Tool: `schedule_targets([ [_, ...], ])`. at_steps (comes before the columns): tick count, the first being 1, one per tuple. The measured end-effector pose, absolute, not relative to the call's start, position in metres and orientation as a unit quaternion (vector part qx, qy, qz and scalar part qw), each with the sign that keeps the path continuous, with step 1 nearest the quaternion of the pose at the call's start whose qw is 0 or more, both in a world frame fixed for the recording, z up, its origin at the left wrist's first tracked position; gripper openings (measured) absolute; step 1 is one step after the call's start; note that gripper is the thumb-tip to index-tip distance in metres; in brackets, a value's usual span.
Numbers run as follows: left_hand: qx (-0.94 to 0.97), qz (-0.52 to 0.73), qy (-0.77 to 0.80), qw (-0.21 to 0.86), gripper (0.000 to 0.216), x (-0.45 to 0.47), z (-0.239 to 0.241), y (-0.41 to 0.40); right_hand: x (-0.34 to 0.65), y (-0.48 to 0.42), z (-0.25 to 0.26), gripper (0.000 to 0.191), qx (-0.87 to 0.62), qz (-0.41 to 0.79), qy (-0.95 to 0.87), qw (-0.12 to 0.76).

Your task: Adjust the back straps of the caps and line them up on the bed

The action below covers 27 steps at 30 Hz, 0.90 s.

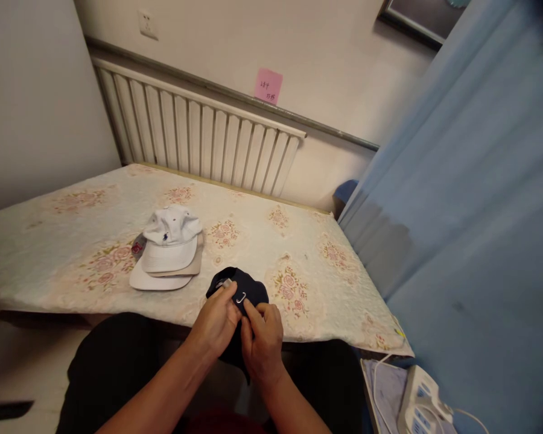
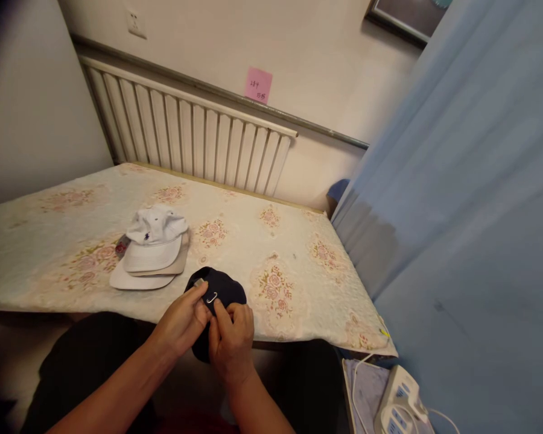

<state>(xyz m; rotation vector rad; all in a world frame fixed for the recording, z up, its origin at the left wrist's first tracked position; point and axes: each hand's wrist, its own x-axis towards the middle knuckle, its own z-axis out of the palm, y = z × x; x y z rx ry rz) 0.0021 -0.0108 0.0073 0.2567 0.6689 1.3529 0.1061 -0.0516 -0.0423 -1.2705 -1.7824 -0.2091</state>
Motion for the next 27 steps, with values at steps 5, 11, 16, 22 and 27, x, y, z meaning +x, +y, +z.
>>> schedule_targets([
  [5, 0.100, 0.623, 0.304, 0.714, 0.007, 0.002, 0.010, -0.009, 0.105, -0.053, -0.045, 0.036, -0.513, -0.080, -0.726, 0.451],
  [11, 0.085, 0.603, 0.285, 0.740, 0.007, 0.001, 0.017, -0.012, 0.105, -0.056, -0.039, 0.035, -0.510, -0.036, -0.717, 0.473],
  [16, 0.090, 0.597, 0.296, 0.740, 0.010, 0.002, 0.022, -0.017, 0.107, -0.054, -0.029, 0.038, -0.518, -0.037, -0.715, 0.469],
  [22, 0.198, 0.532, 0.183, 0.803, 0.021, -0.001, 0.020, -0.025, 0.110, -0.054, -0.024, 0.034, -0.539, -0.020, -0.706, 0.459],
  [27, 0.265, 0.502, 0.146, 0.810, 0.032, -0.007, 0.012, -0.027, 0.112, -0.056, -0.021, 0.036, -0.540, -0.011, -0.703, 0.463],
])
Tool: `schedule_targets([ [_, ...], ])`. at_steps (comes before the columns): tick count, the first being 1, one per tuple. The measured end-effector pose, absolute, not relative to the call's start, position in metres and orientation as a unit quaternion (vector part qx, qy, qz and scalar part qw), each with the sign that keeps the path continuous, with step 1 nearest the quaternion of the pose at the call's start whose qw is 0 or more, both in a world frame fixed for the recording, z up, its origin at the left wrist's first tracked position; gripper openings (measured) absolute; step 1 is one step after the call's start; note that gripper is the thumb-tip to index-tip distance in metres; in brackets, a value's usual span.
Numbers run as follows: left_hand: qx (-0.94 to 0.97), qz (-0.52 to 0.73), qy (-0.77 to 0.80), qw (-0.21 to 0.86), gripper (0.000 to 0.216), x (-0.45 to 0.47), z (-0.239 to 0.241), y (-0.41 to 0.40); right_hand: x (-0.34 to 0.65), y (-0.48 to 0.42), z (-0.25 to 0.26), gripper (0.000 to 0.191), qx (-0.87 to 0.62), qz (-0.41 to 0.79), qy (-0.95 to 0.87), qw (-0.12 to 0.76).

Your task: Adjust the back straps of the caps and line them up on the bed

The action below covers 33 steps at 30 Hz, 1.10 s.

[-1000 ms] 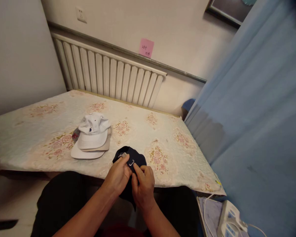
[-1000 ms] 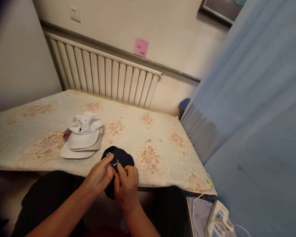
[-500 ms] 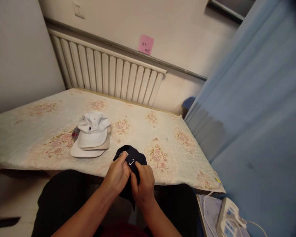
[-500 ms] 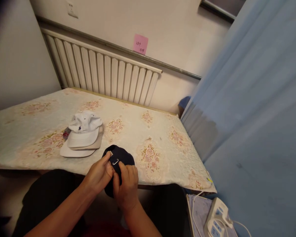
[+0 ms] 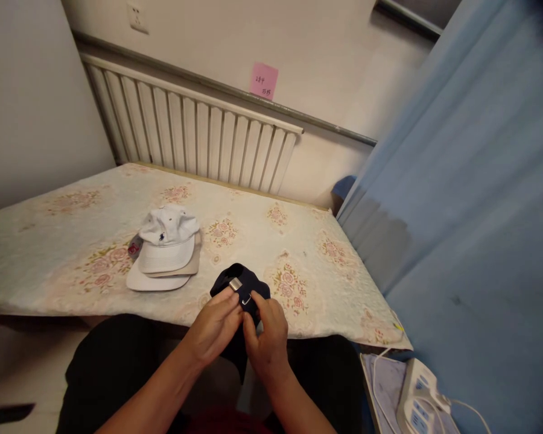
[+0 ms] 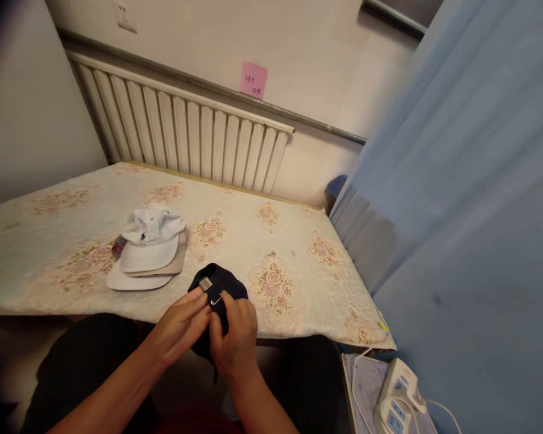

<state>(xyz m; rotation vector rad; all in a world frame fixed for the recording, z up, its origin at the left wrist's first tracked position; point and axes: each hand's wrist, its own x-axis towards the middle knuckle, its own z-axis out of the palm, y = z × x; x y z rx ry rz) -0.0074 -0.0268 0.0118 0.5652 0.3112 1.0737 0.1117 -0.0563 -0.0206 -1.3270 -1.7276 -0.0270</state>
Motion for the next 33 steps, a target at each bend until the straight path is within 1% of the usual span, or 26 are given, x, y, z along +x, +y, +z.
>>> schedule_targets([
  [9, 0.289, 0.483, 0.121, 0.818, 0.037, -0.009, 0.001, -0.025, 0.111, -0.058, -0.017, 0.037, -0.538, 0.000, -0.704, 0.464],
  [16, 0.286, 0.487, 0.125, 0.816, 0.036, -0.009, -0.001, -0.025, 0.110, -0.061, -0.014, 0.034, -0.535, 0.008, -0.709, 0.460],
  [25, 0.283, 0.494, 0.127, 0.812, 0.035, -0.008, -0.002, -0.024, 0.110, -0.062, -0.009, 0.037, -0.536, 0.031, -0.711, 0.454],
  [33, 0.272, 0.491, 0.136, 0.817, 0.032, -0.007, -0.003, -0.024, 0.110, -0.061, -0.012, 0.038, -0.536, 0.018, -0.719, 0.443],
])
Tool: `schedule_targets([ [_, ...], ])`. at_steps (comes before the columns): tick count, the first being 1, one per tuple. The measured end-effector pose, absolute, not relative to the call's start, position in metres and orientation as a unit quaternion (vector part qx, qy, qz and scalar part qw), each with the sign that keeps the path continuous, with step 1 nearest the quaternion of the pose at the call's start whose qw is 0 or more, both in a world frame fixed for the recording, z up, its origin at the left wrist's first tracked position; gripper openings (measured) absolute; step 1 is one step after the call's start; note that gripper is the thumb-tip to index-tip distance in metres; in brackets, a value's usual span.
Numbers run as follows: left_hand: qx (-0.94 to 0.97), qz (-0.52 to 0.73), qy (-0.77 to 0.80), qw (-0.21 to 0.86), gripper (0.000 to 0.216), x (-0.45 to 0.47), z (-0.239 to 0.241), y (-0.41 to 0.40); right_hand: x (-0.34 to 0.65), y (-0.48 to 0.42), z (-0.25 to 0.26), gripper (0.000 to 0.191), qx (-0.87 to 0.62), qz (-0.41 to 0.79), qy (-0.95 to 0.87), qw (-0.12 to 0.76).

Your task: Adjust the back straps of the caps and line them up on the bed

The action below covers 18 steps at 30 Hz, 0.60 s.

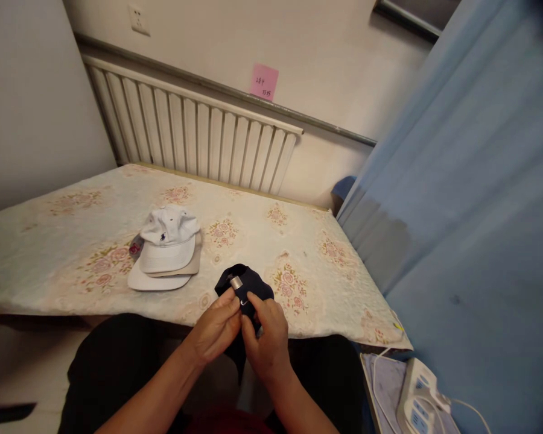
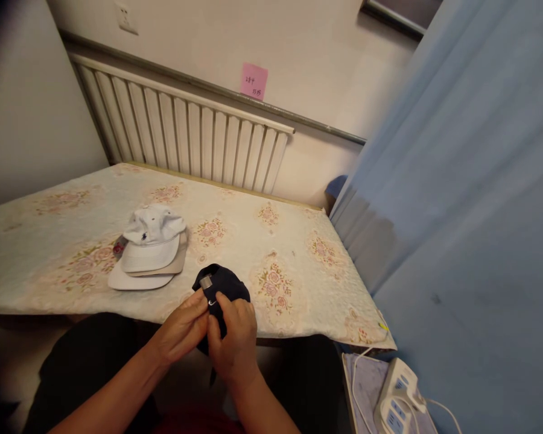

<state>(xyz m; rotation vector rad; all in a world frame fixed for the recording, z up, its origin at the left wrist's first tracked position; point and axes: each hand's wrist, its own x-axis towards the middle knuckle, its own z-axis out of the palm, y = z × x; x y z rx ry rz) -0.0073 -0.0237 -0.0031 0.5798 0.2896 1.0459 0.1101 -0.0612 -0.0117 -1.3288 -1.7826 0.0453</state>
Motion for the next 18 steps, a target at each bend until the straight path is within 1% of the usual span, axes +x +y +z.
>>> schedule_targets([
  [4, 0.261, 0.505, 0.159, 0.807, 0.029, -0.005, 0.004, -0.025, 0.109, -0.061, -0.014, 0.041, -0.534, 0.007, -0.718, 0.447],
  [10, 0.285, 0.519, 0.232, 0.771, 0.030, -0.001, 0.019, -0.025, 0.107, -0.064, -0.014, 0.040, -0.525, 0.013, -0.732, 0.434],
  [13, 0.282, 0.528, 0.248, 0.761, 0.029, 0.002, 0.025, -0.024, 0.106, -0.065, -0.018, 0.041, -0.525, 0.013, -0.711, 0.469],
  [15, 0.273, 0.539, 0.245, 0.758, 0.032, 0.004, 0.028, -0.024, 0.105, -0.065, -0.022, 0.041, -0.525, 0.006, -0.687, 0.502],
  [18, 0.263, 0.560, 0.238, 0.749, 0.037, 0.006, 0.034, -0.024, 0.102, -0.064, -0.029, 0.046, -0.534, 0.003, -0.676, 0.508],
])
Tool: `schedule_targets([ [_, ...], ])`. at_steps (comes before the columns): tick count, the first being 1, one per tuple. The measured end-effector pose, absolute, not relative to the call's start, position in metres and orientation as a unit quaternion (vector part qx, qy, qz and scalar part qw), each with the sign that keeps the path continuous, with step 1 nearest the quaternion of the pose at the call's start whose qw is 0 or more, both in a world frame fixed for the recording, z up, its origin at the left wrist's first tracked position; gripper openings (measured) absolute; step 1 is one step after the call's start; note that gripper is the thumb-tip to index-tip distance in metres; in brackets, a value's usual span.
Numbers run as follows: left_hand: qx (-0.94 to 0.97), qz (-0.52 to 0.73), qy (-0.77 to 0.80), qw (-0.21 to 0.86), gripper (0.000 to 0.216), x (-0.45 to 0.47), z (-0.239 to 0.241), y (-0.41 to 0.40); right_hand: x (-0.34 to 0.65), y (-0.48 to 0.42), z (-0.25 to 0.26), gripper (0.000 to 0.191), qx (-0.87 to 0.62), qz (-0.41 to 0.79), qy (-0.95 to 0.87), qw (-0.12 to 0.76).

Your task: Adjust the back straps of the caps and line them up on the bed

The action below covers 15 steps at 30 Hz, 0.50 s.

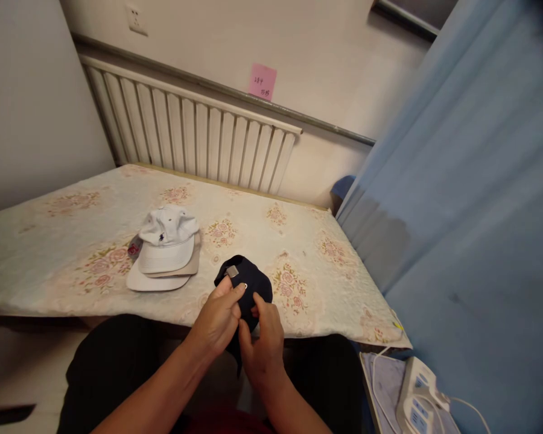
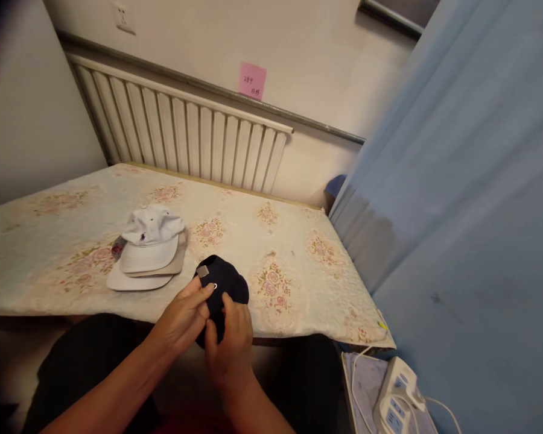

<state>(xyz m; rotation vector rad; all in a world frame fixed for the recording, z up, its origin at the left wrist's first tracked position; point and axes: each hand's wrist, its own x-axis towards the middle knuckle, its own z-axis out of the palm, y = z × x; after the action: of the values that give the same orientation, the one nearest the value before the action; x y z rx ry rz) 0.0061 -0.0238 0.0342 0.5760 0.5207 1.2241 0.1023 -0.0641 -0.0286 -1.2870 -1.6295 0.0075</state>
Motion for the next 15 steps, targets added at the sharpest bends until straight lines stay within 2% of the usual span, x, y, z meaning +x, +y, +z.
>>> schedule_targets([
  [6, 0.246, 0.567, 0.211, 0.758, 0.034, 0.011, 0.043, -0.026, 0.099, -0.061, -0.036, 0.064, -0.582, 0.016, -0.663, 0.471],
  [11, 0.199, 0.567, 0.199, 0.774, 0.019, 0.013, 0.039, -0.025, 0.105, -0.058, -0.040, 0.062, -0.591, 0.029, -0.651, 0.475],
  [15, 0.154, 0.558, 0.224, 0.784, 0.019, 0.012, 0.038, -0.023, 0.111, -0.056, -0.042, 0.060, -0.591, 0.030, -0.649, 0.479],
])
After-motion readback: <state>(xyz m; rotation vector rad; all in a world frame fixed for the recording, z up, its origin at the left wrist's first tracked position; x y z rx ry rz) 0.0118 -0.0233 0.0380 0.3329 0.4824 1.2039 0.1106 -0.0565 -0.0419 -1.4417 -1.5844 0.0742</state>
